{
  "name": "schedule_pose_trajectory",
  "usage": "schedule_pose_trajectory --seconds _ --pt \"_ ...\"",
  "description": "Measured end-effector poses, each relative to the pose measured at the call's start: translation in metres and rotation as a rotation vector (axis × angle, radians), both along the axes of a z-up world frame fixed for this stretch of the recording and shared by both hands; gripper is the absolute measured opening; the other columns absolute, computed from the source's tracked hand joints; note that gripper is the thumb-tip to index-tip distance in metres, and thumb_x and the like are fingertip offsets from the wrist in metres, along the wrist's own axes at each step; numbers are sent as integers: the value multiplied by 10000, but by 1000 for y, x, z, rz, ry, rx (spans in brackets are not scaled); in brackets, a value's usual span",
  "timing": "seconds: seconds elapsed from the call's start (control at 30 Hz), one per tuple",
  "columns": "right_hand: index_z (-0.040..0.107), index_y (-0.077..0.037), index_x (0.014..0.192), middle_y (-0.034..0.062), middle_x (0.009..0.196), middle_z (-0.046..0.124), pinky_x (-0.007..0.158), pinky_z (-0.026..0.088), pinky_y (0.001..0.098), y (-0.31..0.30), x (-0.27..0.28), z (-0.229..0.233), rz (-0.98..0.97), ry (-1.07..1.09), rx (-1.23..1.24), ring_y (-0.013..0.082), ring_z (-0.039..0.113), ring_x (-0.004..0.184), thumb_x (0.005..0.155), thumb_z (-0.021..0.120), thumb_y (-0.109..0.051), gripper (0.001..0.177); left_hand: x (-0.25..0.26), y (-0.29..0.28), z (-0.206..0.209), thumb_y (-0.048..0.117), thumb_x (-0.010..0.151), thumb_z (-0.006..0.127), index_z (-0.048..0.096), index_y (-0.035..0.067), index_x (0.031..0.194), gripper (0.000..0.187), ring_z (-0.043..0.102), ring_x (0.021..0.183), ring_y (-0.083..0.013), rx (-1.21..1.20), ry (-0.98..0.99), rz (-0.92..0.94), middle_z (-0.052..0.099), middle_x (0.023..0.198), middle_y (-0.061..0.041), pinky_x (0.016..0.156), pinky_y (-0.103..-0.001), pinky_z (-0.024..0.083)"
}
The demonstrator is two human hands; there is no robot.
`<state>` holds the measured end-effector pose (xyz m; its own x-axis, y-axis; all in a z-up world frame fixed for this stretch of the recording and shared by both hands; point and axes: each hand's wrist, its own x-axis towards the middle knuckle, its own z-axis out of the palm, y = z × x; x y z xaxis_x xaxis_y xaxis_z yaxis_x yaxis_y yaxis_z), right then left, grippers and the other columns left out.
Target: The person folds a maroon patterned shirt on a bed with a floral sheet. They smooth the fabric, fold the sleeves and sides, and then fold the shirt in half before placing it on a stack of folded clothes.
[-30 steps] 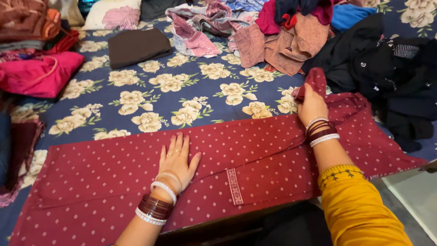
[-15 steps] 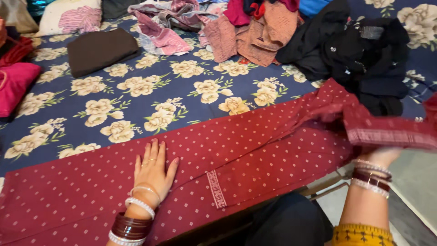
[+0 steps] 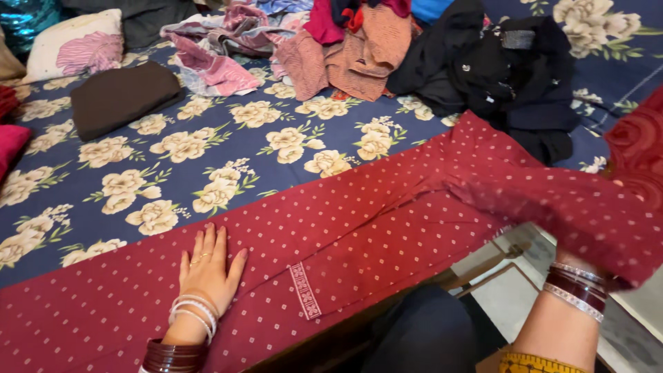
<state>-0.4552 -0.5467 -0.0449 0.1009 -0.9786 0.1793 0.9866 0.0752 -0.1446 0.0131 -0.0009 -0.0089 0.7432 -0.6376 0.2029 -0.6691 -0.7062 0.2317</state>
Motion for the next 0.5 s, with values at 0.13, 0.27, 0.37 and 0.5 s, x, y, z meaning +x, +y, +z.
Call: schedule_pose_trajectory --seconds 0.13,0.27,0.37,0.5 --pt "602 -77 1315 118 1326 632 1080 512 509 13 -47 -21 -249 95 83 309 633 1248 1055 477 -310 371 -1 -11 7 589 942 439 307 117 1570 797 105 1550 -283 64 96 73 157 1687 -97 1195 -551 72" --pt "580 -58 1258 124 1253 621 1034 543 487 22 -96 -57 -597 253 211 297 644 1184 1049 486 -227 284 -13 -38 21 546 966 429 351 92 1557 749 170 1549 -292 -53 94 -49 226 1676 -113 1215 -567 70" --pt "564 -43 1215 129 1199 613 999 567 470 31 -108 -71 -937 484 235 288 652 1135 1045 492 -164 220 -28 -72 34 522 983 418 370 81 1544 715 196 1542 -310 -102 55 -179 258 1661 -136 1215 -551 94" --pt "591 7 1296 113 1251 613 1063 521 400 42 -54 -15 -1309 1029 -117 230 615 1186 1020 497 50 295 -44 -124 49 508 1004 414 378 54 1538 702 210 1542 -330 -145 26 -307 283 1648 -164 1226 -520 127"
